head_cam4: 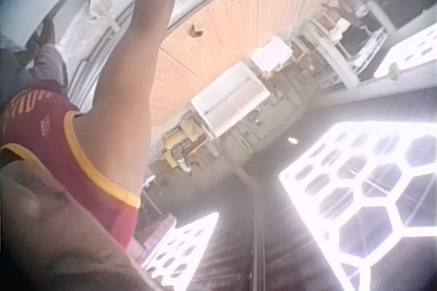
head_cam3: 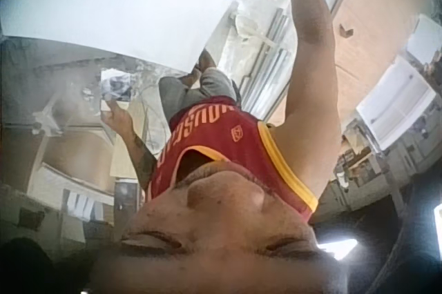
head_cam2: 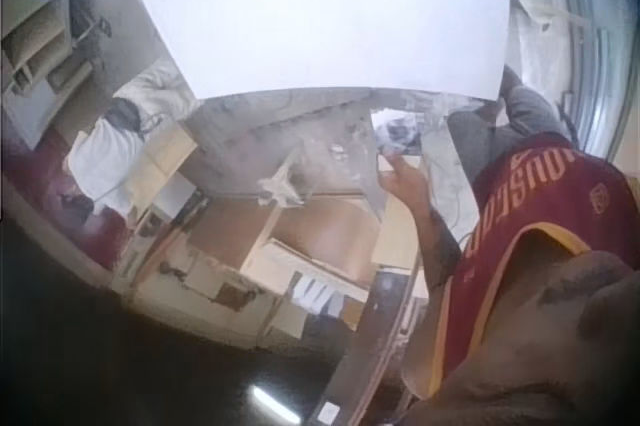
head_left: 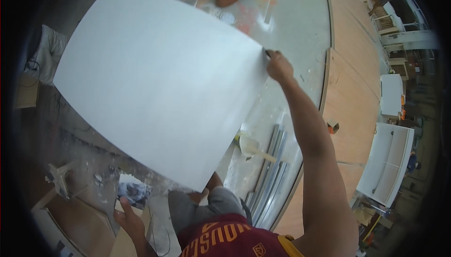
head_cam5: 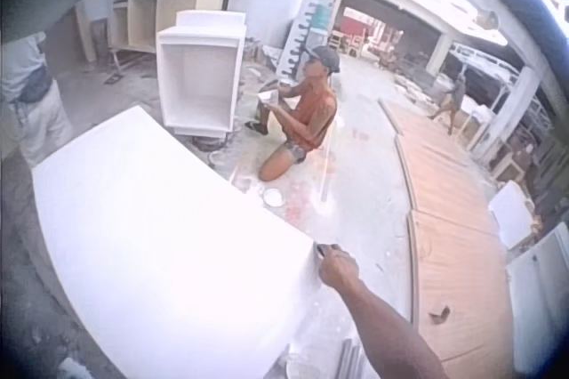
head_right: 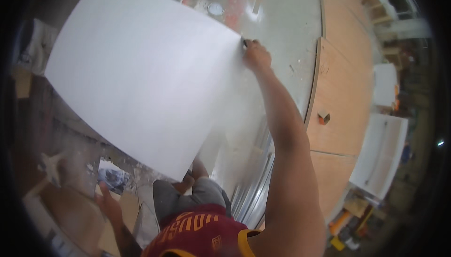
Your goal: Applying and smoothing putty or filler onto a white furniture surface using a scraper tool.
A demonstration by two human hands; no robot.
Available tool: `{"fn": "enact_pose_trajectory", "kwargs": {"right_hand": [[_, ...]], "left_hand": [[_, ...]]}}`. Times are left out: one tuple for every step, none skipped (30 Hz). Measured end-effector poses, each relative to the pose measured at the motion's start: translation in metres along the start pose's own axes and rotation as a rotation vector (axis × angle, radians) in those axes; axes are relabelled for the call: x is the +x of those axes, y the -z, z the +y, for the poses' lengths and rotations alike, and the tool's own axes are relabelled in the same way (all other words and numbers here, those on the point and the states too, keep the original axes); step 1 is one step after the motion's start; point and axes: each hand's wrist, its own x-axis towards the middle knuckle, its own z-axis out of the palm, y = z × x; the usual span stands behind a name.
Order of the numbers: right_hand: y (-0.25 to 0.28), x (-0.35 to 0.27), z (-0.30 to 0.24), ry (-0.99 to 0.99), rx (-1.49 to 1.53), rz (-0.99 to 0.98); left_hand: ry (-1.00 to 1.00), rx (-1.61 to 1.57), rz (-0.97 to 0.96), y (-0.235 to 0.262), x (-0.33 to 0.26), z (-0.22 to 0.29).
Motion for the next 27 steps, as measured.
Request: {"fn": "enact_pose_trajectory", "kwargs": {"right_hand": [[0.001,-0.002,-0.005,0.033,0.015,-0.017],[0.001,-0.006,-0.011,0.064,0.031,-0.030],[0.000,-0.004,-0.008,0.058,0.035,-0.035],[-0.006,-0.008,-0.006,0.088,0.003,-0.072],[-0.012,-0.017,-0.004,0.118,-0.027,-0.106],[-0.011,-0.030,-0.004,0.108,-0.022,-0.115],[-0.010,-0.044,-0.012,0.109,-0.009,-0.166],[-0.009,-0.060,-0.021,0.109,0.004,-0.214],[-0.014,-0.076,-0.026,0.112,0.010,-0.183],[-0.018,-0.101,-0.038,0.116,0.020,-0.164],[-0.019,-0.124,-0.046,0.121,0.066,-0.191],[-0.013,-0.149,-0.057,0.089,0.102,-0.196],[-0.019,-0.171,-0.060,0.089,0.054,-0.205],[-0.030,-0.191,-0.063,0.141,0.047,-0.174],[-0.034,-0.216,-0.076,0.147,0.050,-0.157],[-0.035,-0.236,-0.087,0.135,0.045,-0.223],[-0.035,-0.257,-0.097,0.138,0.036,-0.257],[-0.026,-0.272,-0.115,0.088,0.033,-0.364],[-0.033,-0.291,-0.116,0.132,0.031,-0.323],[-0.046,-0.311,-0.114,0.177,0.026,-0.283],[-0.090,-0.330,-0.091,0.099,0.204,-0.260],[-0.127,-0.347,-0.071,0.031,0.385,-0.228],[-0.124,-0.363,-0.089,0.144,0.329,-0.188],[-0.132,-0.375,-0.088,0.151,0.338,-0.312],[-0.127,-0.391,-0.100,0.162,0.291,-0.346],[-0.120,-0.406,-0.111,0.173,0.242,-0.378],[-0.109,-0.403,-0.115,0.204,0.226,-0.361]], "left_hand": [[0.033,0.001,0.037,0.001,0.002,-0.001],[0.044,0.025,0.044,0.000,0.002,-0.004],[-0.072,0.005,0.136,-0.008,0.005,-0.006],[-0.185,-0.009,0.220,-0.013,0.006,0.001],[-0.182,-0.098,0.133,-0.017,0.007,0.012],[-0.183,-0.086,0.125,-0.013,0.010,0.013],[-0.115,-0.065,0.024,-0.004,0.016,0.007],[-0.047,-0.045,-0.078,0.004,0.021,0.003],[-0.065,-0.051,-0.082,-0.001,0.027,0.005],[-0.164,-0.133,-0.081,-0.003,0.029,0.009],[-0.263,-0.215,-0.083,0.001,0.030,0.011],[-0.282,-0.220,-0.094,0.002,0.029,0.011],[-0.304,-0.236,-0.146,0.001,0.033,0.012],[-0.328,-0.255,-0.191,-0.004,0.040,0.011],[-0.346,-0.261,-0.198,-0.003,0.048,0.002],[-0.383,-0.236,-0.218,0.001,0.055,-0.010],[-0.421,-0.217,-0.232,0.001,0.063,-0.019],[-0.427,-0.216,-0.238,0.005,0.067,-0.021],[-0.422,-0.219,-0.274,0.006,0.066,-0.017],[-0.415,-0.223,-0.309,0.005,0.066,-0.017],[-0.424,-0.238,-0.341,-0.002,0.064,-0.014],[-0.426,-0.270,-0.346,-0.009,0.063,-0.011],[-0.416,-0.289,-0.315,-0.006,0.069,-0.015],[-0.416,-0.299,-0.325,-0.006,0.071,-0.019],[-0.333,-0.245,-0.366,-0.007,0.078,-0.028],[-0.249,-0.192,-0.407,-0.011,0.084,-0.038],[-0.249,-0.293,-0.448,-0.026,0.084,-0.050]]}}
